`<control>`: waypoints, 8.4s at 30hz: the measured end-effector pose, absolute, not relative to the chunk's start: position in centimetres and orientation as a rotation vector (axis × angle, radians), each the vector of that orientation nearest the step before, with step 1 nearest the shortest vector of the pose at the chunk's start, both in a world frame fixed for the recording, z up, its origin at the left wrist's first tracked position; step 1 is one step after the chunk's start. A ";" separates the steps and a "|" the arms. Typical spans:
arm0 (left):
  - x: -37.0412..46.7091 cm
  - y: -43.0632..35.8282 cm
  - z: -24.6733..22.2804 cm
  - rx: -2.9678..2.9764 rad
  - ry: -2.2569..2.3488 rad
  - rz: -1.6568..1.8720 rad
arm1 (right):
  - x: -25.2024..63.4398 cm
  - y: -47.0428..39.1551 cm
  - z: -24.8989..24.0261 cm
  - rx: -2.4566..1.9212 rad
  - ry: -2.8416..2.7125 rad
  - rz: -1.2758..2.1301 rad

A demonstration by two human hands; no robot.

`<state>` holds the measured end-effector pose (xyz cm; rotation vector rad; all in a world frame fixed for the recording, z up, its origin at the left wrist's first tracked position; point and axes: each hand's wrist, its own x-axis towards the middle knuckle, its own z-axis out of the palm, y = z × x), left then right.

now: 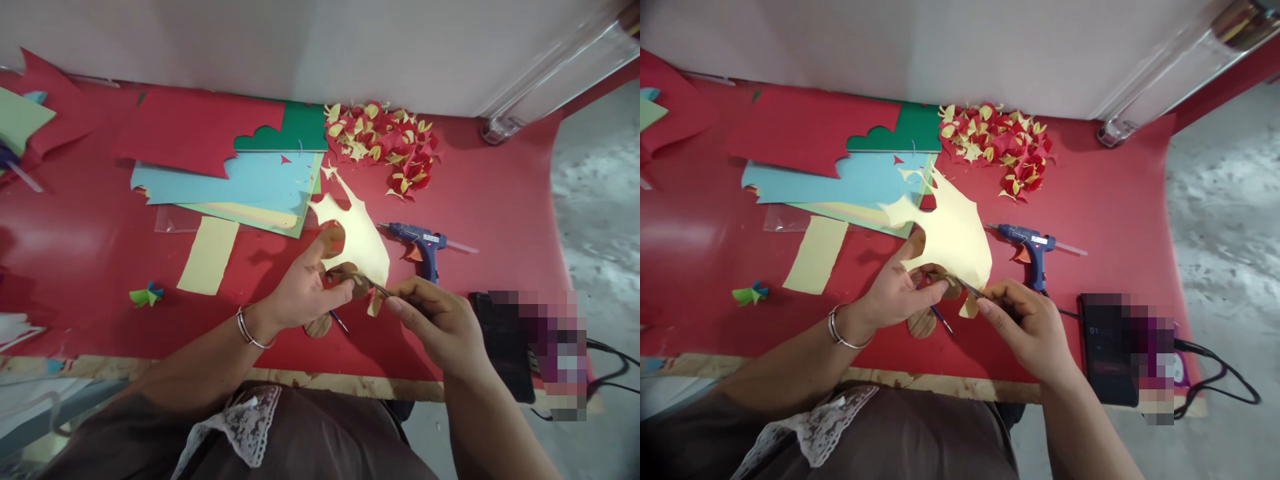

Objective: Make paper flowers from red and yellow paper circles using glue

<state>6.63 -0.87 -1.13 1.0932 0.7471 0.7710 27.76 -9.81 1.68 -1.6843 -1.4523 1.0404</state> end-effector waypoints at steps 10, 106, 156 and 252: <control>6.5 -0.9 -1.0 1.034 0.754 0.731 | 27.7 -9.3 2.6 -1.703 -1.508 1.023; 8.0 -2.2 -2.4 0.511 0.793 0.942 | 27.4 -6.7 -0.5 -1.579 -1.332 1.229; 7.2 -1.7 -2.3 0.640 0.855 0.813 | 27.8 -6.6 -0.4 -1.494 -1.486 1.159; 6.7 -1.8 -2.8 1.324 0.847 0.546 | 26.6 -6.9 -2.4 -1.462 -1.287 0.952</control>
